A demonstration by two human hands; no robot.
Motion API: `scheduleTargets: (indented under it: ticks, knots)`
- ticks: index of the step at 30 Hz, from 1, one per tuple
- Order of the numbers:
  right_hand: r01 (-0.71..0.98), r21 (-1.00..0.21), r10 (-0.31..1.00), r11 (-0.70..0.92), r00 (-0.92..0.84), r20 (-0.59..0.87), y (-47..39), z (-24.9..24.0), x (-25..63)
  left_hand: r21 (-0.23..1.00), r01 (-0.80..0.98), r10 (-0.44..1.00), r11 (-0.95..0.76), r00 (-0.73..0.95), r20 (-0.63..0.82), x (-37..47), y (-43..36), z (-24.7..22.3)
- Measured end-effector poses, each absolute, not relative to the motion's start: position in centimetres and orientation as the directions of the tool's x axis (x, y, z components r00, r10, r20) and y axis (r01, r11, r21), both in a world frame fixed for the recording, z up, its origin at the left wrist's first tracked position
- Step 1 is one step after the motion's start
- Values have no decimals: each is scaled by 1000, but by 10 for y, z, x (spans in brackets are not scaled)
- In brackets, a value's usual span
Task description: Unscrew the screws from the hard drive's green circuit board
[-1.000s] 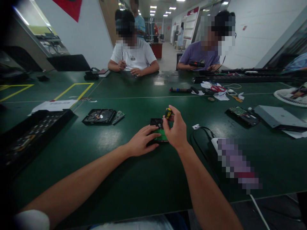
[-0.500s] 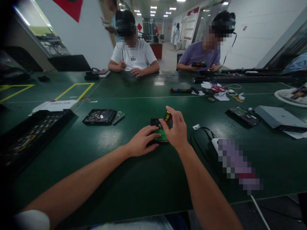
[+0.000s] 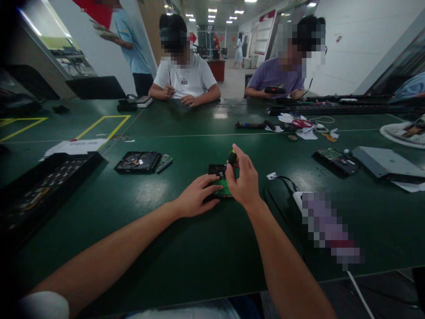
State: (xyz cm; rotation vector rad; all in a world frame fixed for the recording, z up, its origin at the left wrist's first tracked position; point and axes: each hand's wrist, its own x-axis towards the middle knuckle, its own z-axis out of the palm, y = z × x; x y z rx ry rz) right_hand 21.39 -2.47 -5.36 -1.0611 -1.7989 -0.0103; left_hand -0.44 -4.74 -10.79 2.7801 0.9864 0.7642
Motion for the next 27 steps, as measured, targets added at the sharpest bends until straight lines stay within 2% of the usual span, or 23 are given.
scheduleTargets:
  ticks: [5,11,27]
  knots:
    - [684,-436,644,585,-65,762,-25,-53,215,252,559,608,-790,663,436,-5,-47,-109]
    - [656,-425,642,624,-120,757,-26,-53,213,268,563,620,-782,658,428,-4,-48,-108]
    - [655,-441,634,613,-75,770,-24,-54,213,252,564,613,-787,662,432,-4,-47,-108]
